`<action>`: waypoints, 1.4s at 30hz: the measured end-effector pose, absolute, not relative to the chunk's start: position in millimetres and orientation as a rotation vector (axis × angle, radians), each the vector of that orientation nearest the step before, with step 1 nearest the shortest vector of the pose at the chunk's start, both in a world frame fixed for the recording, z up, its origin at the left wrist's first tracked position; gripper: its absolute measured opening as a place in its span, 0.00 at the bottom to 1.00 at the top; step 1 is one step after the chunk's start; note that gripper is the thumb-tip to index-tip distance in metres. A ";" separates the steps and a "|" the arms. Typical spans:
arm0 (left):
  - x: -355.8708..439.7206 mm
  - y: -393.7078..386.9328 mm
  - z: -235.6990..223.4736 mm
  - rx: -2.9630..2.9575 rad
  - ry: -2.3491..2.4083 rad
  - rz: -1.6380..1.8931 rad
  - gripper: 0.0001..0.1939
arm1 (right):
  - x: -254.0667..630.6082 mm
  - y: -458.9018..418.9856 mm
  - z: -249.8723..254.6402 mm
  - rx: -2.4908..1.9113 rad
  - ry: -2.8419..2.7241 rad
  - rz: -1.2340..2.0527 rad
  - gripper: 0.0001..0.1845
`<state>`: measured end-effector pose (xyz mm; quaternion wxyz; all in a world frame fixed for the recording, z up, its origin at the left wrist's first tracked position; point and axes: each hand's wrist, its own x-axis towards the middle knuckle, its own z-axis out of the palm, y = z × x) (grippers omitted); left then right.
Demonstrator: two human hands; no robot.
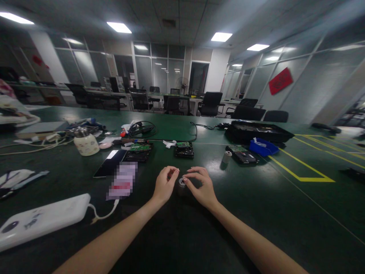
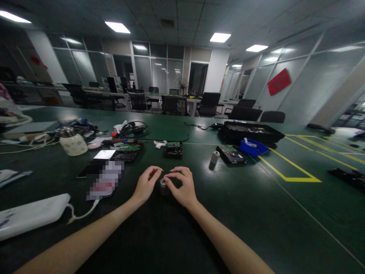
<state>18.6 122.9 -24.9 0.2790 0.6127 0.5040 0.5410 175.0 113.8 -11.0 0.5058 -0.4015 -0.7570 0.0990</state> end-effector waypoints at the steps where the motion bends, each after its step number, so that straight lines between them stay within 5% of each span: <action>1: 18.7 122.4 -24.8 1.644 1.345 1.452 0.11 | 175.4 114.1 -10.9 -0.971 -1.831 0.255 0.04; 24: 19.0 98.0 -10.6 1.976 1.230 1.504 0.07 | 177.5 112.3 -7.2 -0.934 -1.932 0.441 0.06; 36: 15.8 110.5 -9.9 1.904 1.290 1.495 0.05 | 174.8 115.1 -14.8 -1.014 -2.244 0.155 0.20; 42: 13.2 110.6 -9.6 1.922 1.278 1.481 0.02 | 174.4 118.8 -14.5 -1.093 -2.253 0.351 0.10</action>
